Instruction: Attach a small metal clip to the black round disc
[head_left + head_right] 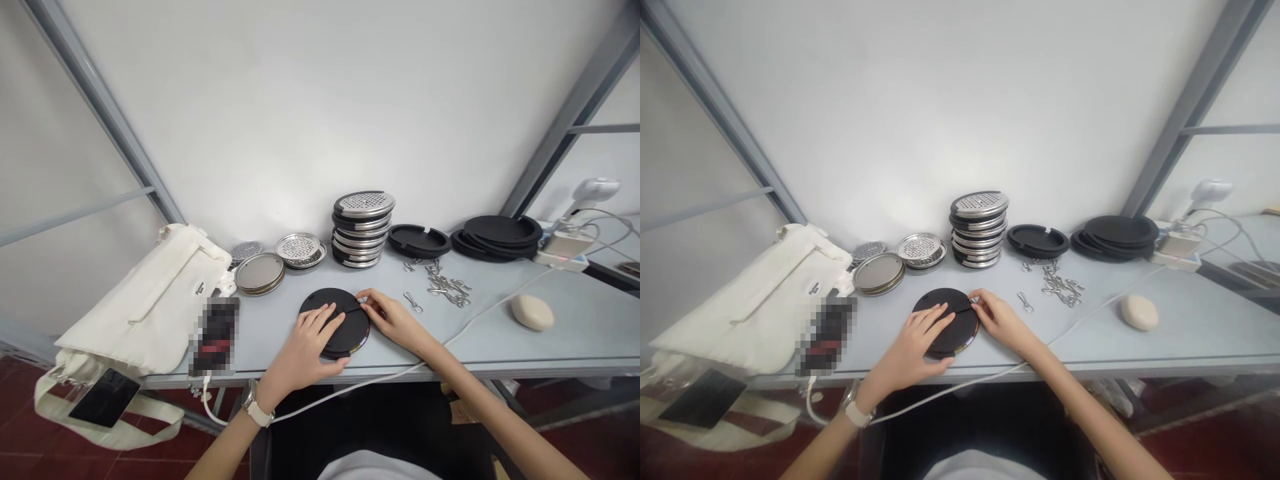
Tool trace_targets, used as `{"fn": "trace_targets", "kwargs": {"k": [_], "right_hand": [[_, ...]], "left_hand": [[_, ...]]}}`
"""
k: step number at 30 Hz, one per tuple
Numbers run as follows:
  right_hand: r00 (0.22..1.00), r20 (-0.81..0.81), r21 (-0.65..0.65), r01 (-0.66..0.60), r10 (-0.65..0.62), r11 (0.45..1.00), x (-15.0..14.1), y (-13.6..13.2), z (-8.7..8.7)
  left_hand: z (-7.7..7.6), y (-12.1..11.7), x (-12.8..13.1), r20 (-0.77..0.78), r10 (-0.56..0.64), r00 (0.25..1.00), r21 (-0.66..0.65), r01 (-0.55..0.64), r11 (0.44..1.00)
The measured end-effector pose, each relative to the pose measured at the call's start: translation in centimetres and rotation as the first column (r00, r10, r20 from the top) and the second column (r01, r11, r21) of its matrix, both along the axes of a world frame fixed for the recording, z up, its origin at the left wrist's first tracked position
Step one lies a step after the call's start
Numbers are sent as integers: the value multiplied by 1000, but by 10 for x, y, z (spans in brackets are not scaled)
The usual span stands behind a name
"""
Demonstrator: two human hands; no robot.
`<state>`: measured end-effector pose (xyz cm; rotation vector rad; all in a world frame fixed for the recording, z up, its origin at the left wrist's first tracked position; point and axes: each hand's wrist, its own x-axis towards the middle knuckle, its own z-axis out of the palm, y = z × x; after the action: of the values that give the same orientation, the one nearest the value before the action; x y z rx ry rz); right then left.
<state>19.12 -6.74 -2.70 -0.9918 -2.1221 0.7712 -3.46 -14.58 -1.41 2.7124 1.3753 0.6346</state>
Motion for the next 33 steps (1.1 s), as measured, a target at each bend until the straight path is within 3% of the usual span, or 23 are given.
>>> {"fn": "trace_targets", "kwargs": {"k": [21,33], "right_hand": [[1000,15,6,10,-10,1000,0,-1,-2],[1000,-18,139,22,-20,990,0,2,-5]], "left_hand": [[-1,1,0,3,-3,1000,-13,3,1000],[-1,1,-1,4,-3,1000,-29,3,1000]]}}
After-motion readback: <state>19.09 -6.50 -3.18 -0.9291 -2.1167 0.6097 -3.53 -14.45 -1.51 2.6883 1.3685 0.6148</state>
